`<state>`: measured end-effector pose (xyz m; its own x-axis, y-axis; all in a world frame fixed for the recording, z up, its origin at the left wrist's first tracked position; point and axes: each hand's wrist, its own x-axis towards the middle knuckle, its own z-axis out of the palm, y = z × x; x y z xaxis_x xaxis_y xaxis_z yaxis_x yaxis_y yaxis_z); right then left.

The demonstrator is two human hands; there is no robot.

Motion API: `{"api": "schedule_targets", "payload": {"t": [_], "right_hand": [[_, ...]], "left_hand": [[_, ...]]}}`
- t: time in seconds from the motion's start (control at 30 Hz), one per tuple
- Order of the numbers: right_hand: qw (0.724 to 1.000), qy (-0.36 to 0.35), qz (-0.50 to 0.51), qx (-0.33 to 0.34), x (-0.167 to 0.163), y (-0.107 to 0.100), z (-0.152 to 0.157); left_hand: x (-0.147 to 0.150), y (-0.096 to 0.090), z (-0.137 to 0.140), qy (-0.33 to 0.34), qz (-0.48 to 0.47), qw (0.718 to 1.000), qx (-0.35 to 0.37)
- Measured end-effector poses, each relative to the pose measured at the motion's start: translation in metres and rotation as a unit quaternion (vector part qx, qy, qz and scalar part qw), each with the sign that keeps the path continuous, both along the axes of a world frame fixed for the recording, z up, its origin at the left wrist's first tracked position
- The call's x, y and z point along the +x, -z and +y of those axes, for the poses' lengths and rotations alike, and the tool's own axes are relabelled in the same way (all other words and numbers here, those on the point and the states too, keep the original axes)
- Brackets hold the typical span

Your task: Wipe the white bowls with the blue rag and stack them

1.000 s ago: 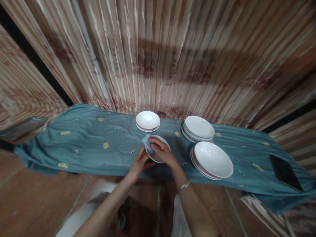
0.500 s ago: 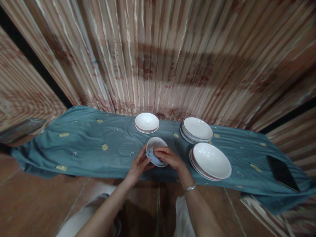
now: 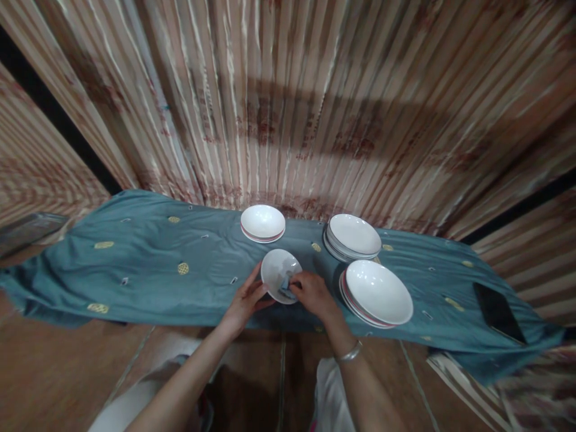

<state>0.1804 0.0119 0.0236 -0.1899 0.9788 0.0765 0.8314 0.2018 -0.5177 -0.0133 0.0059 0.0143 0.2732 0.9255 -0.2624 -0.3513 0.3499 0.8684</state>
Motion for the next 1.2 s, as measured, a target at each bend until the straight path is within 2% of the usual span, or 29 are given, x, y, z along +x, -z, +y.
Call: {"api": "schedule_targets", "payload": {"t": [0.2,0.47,0.6,0.73,0.9,1.2], "right_hand": [[0.996,0.061,-0.037,0.058,-0.003,0.012,0.005],[0.982,0.111,0.051,0.143,-0.001,0.028,0.018],[0.976,0.125,0.092,0.151,-0.001,0.033,0.026],[0.972,0.143,0.131,0.131,-0.002,0.036,0.033],[0.964,0.133,0.181,0.139,-0.005,0.037,0.040],[0.952,0.059,0.270,0.129,-0.014,0.032,0.045]], "left_hand": [[0.001,-0.001,-0.001,-0.005,-0.005,1.000,-0.002],[0.002,0.001,-0.002,-0.008,-0.009,1.000,-0.005],[0.002,0.001,-0.002,-0.004,-0.009,1.000,0.001],[0.003,0.003,-0.003,0.004,-0.002,1.000,0.008],[0.003,0.005,-0.002,0.008,0.006,1.000,0.015],[0.005,-0.001,-0.005,0.014,0.001,1.000,0.017]]}}
